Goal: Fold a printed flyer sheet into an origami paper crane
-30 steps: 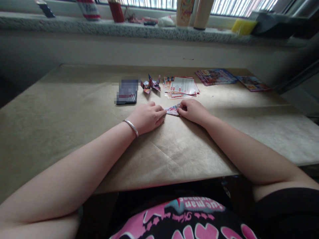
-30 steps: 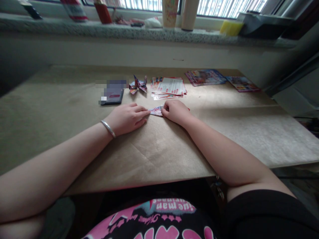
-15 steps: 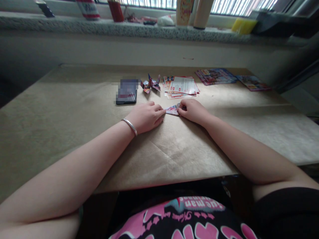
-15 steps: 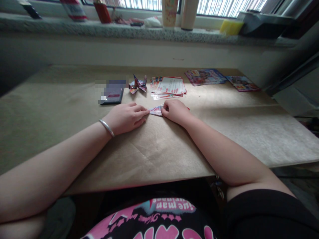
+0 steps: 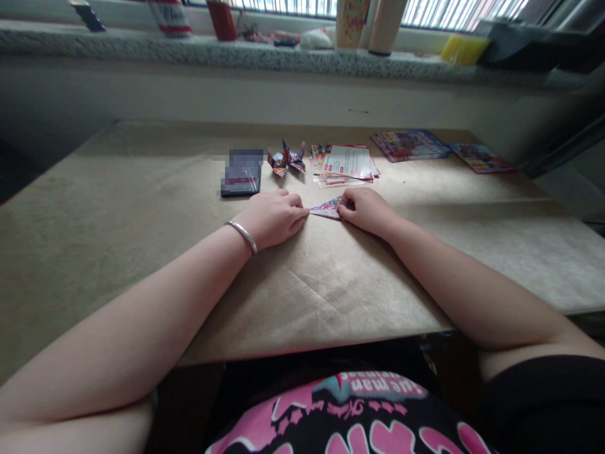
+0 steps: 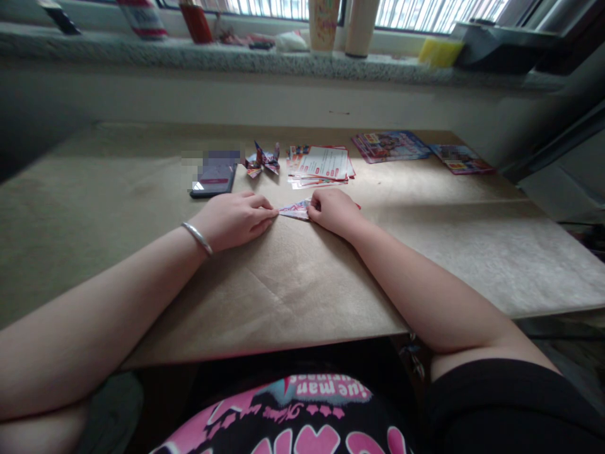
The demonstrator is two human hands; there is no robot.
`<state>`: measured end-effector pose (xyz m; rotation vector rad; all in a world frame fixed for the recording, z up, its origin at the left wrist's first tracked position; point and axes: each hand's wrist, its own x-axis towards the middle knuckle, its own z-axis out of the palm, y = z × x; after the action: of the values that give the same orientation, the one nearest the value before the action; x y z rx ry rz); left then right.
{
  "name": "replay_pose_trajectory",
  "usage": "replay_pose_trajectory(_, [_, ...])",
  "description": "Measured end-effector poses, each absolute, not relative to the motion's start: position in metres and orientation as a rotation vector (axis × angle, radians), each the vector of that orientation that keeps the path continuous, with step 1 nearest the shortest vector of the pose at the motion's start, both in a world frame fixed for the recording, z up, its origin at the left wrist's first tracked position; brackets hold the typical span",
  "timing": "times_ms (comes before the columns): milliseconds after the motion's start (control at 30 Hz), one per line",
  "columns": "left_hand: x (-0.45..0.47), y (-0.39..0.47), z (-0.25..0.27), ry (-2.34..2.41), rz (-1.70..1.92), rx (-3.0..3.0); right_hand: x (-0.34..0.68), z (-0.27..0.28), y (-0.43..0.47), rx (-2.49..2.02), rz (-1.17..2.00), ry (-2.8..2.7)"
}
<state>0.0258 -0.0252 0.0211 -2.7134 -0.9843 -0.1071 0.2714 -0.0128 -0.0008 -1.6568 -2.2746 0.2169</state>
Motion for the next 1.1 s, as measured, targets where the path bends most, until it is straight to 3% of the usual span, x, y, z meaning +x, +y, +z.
replay_pose_trajectory(667, [0.017,-0.017,0.017,-1.166,-0.290,-2.745,0.272,-0.001,-0.014,-1.650,0.213,-2.262])
replay_pose_trajectory(833, [0.025,-0.021,0.013,-1.009,-0.437,-2.807,0.266,-0.001,-0.017,-1.658,0.244,-2.175])
replay_pose_trajectory(1100, [0.035,-0.025,0.008,-0.917,-0.329,-2.873,0.259,0.000,-0.020,-1.685,0.251,-2.104])
